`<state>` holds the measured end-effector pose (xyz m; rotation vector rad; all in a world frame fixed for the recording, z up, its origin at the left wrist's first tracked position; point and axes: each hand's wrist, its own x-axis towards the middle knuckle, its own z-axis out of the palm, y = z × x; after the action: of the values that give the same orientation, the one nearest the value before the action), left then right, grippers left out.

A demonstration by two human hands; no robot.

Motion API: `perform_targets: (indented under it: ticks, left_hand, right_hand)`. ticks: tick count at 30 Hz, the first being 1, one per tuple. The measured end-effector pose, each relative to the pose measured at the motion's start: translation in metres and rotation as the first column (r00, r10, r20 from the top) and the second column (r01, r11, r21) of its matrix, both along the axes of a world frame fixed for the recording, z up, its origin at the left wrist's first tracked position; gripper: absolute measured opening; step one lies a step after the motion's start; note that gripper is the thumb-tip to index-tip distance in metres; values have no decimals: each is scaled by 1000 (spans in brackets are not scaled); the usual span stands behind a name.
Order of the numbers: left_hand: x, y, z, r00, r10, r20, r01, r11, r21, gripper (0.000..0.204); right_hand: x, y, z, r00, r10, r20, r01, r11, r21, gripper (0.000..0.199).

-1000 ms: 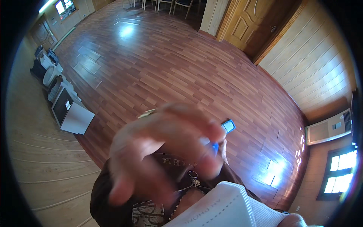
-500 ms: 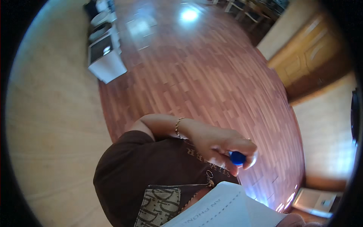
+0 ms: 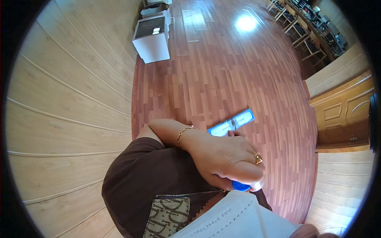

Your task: The person mops the wooden floor using a flat mop.

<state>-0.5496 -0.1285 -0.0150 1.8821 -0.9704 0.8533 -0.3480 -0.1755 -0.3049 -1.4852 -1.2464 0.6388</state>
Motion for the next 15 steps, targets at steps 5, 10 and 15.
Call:
perform_targets:
  ticks: [5, 10, 15]
  left_hand:
    - [-22, 6, -2, 982, 191, 10, -191, 976, 110, 8]
    - [-32, 14, -17, 931, 359, -62, -317, 881, 351, 8]
    - [-47, 23, -23, 888, 439, -134, -379, 867, 324, 9]
  right_hand:
    - [-24, 47, 12, 964, 135, 229, -150, 987, 50, 18]
    - [-40, 103, 10, 872, 294, 391, -367, 921, 126, 24]
    - [-50, 125, 4, 899, 130, 419, -310, 864, 397, 23]
